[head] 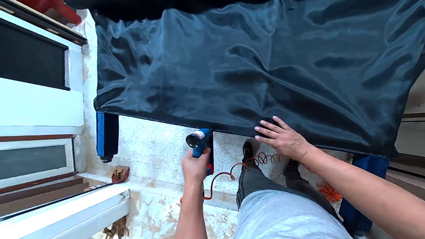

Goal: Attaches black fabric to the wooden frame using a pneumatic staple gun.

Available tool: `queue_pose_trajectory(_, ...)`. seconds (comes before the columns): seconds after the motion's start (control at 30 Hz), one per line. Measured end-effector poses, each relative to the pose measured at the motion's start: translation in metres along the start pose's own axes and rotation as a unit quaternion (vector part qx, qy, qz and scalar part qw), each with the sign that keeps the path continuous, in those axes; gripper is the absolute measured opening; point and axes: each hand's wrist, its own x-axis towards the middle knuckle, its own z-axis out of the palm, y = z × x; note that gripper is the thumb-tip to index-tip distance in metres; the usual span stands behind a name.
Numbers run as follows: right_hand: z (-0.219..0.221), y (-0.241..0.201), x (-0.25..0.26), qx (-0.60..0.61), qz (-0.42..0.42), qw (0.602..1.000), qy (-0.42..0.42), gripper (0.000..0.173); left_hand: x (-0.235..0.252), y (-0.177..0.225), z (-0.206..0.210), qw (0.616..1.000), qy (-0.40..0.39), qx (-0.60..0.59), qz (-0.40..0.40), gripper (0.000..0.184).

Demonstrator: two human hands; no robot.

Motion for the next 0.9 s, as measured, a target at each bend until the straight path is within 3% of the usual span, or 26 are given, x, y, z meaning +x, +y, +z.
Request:
queue_pose_trajectory(0.23, -0.002, 0.003, -0.010, 0.010, 0.003, 1.000, 0.002, 0.047, -0.024, 0.011, 0.017, 0.999, -0.042, 0.001, 0.009, 0.025)
queue_pose_trajectory(0.9, -0.052, 0.043, -0.135, 0.035, 0.008, 0.999, -0.020, 0.053, -0.156, 0.065, 0.122, 0.998, -0.061, 0.016, 0.001, 0.025)
